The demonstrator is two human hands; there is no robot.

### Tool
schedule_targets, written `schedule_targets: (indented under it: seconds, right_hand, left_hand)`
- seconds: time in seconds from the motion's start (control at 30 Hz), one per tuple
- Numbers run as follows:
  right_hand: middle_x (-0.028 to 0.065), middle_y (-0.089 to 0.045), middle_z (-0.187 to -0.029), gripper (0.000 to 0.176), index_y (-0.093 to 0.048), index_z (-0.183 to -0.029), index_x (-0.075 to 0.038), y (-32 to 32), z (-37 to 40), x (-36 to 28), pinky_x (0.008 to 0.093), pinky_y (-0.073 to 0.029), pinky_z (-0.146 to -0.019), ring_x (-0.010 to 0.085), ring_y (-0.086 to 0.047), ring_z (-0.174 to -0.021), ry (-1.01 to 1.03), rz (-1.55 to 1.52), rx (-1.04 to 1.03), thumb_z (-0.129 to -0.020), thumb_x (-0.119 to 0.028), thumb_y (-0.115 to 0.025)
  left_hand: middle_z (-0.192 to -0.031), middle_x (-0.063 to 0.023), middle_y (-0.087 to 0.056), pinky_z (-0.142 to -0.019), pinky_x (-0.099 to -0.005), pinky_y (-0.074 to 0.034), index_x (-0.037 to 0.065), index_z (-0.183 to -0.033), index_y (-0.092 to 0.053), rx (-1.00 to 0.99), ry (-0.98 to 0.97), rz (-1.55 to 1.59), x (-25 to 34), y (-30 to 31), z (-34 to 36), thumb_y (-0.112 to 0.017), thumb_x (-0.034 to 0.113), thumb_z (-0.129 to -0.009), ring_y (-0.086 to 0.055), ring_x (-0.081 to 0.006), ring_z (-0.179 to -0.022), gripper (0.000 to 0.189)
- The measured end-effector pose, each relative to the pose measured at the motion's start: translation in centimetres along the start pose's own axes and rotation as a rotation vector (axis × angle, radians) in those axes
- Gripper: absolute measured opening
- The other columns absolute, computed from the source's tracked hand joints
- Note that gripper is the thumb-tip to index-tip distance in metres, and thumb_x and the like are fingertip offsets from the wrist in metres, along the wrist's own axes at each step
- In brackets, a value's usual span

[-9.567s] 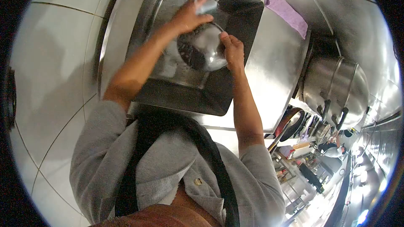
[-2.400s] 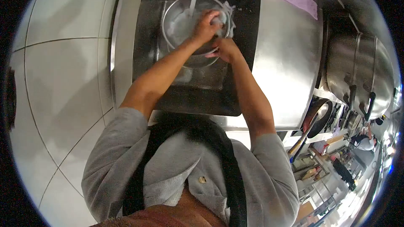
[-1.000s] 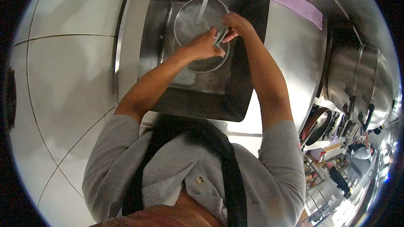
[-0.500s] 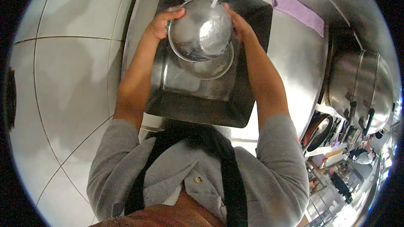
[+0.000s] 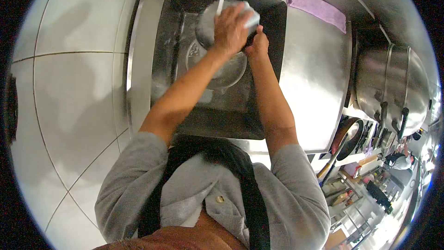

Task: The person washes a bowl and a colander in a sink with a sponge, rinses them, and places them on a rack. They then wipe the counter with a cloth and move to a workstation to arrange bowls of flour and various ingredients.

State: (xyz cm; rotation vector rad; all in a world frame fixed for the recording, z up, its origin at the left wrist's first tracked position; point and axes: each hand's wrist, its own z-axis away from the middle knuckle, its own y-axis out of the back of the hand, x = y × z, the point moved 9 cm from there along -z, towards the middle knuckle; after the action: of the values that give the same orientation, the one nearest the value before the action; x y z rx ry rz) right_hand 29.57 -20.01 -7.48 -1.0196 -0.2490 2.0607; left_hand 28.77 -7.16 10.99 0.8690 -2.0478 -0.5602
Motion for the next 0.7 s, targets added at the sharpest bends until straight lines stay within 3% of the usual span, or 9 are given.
schedule_targets:
  seconds: [0.1,0.13,0.2,0.27,0.4,0.47,0.53,0.63,0.7]
  right_hand:
    - [0.0154,-0.054,-0.115,0.031,-0.050,-0.112,-0.006,3.2,-4.0,1.9,0.0455,-0.042,-0.092,0.0291,-0.052,-0.104,-0.073,-0.179,-0.024,-0.098,-0.028,-0.034]
    - [0.0136,-0.052,-0.119,0.032,-0.048,-0.116,-0.008,0.6,1.4,0.5,0.0464,-0.040,-0.094,0.0296,-0.050,-0.108,-0.047,-0.067,0.068,-0.098,-0.029,-0.032]
    - [0.0134,-0.054,-0.118,0.032,-0.051,-0.114,-0.009,1.2,1.3,1.5,0.0445,-0.038,-0.099,0.0274,-0.050,-0.113,-0.138,-0.167,0.192,-0.098,-0.026,-0.029]
    - [0.0126,-0.055,-0.118,0.031,-0.052,-0.116,-0.007,-0.1,3.1,1.5,0.0424,-0.038,-0.099,0.0252,-0.051,-0.112,-0.126,-0.183,0.100,-0.097,-0.025,-0.034]
    - [0.0099,-0.058,-0.113,0.031,-0.053,-0.117,-0.002,-3.3,3.1,1.0,0.0365,-0.040,-0.096,0.0212,-0.056,-0.105,0.021,0.027,-0.226,-0.094,-0.022,-0.047]
    - [0.0058,-0.063,-0.101,0.021,-0.062,-0.100,-0.003,-6.1,4.1,0.8,0.0329,-0.045,-0.080,0.0161,-0.058,-0.095,0.203,0.537,-0.326,-0.091,-0.020,-0.054]
    - [0.0052,-0.065,-0.091,0.016,-0.063,-0.093,-0.006,-10.0,7.5,2.0,0.0306,-0.044,-0.077,0.0189,-0.060,-0.088,0.180,1.144,-0.395,-0.089,-0.020,-0.056]
    - [0.0067,-0.064,-0.083,0.011,-0.062,-0.091,-0.008,-13.6,10.5,3.1,0.0324,-0.043,-0.080,0.0249,-0.060,-0.081,0.744,1.563,-0.514,-0.087,-0.016,-0.055]
    - [0.0083,-0.063,-0.084,0.011,-0.061,-0.091,-0.008,-12.2,11.0,5.2,0.0379,-0.041,-0.086,0.0277,-0.060,-0.085,1.076,1.754,-0.693,-0.086,-0.013,-0.053]
  left_hand:
    - [-0.120,-0.0093,-0.051,-0.093,-0.0462,-0.035,0.014,-0.102,-0.061,0.030,-0.168,0.094,1.2,-0.1,6.1,-0.058,0.010,-0.073,-0.049,-0.0298,-0.111,0.030]
    - [-0.119,-0.0114,-0.052,-0.092,-0.0458,-0.037,0.013,-0.105,-0.060,0.040,-0.166,0.114,0.0,0.0,8.2,-0.058,0.008,-0.074,-0.049,-0.0307,-0.111,0.032]
    - [-0.117,-0.0153,-0.053,-0.090,-0.0442,-0.040,0.009,-0.113,-0.055,0.155,0.071,0.340,-6.3,-0.3,11.9,-0.059,0.006,-0.077,-0.050,-0.0337,-0.108,0.037]
    - [-0.117,-0.0184,-0.054,-0.088,-0.0410,-0.043,0.006,-0.119,-0.051,0.132,0.446,0.238,-11.4,2.8,14.1,-0.059,0.007,-0.082,-0.053,-0.0351,-0.105,0.039]
    - [-0.114,-0.0162,-0.057,-0.091,-0.0360,-0.041,0.004,-0.123,-0.049,-0.018,0.828,0.444,-16.5,3.6,17.5,-0.060,0.012,-0.084,-0.055,-0.0287,-0.103,0.041]
    - [-0.112,-0.0148,-0.058,-0.091,-0.0337,-0.041,0.003,-0.124,-0.049,-0.055,0.986,0.562,-15.6,5.1,17.6,-0.060,0.012,-0.084,-0.056,-0.0252,-0.103,0.042]
    - [-0.110,-0.0138,-0.060,-0.088,-0.0328,-0.043,0.003,-0.122,-0.050,-0.029,0.960,0.564,-17.3,4.2,19.7,-0.061,0.014,-0.082,-0.057,-0.0231,-0.100,0.043]
    - [-0.111,-0.0139,-0.060,-0.088,-0.0337,-0.043,0.003,-0.121,-0.051,-0.101,0.987,0.502,-15.8,5.5,20.0,-0.063,0.015,-0.081,-0.057,-0.0237,-0.101,0.044]
    - [-0.111,-0.0140,-0.060,-0.088,-0.0342,-0.043,0.004,-0.121,-0.051,-0.158,0.968,0.465,-14.7,6.1,19.9,-0.064,0.016,-0.079,-0.057,-0.0241,-0.102,0.045]
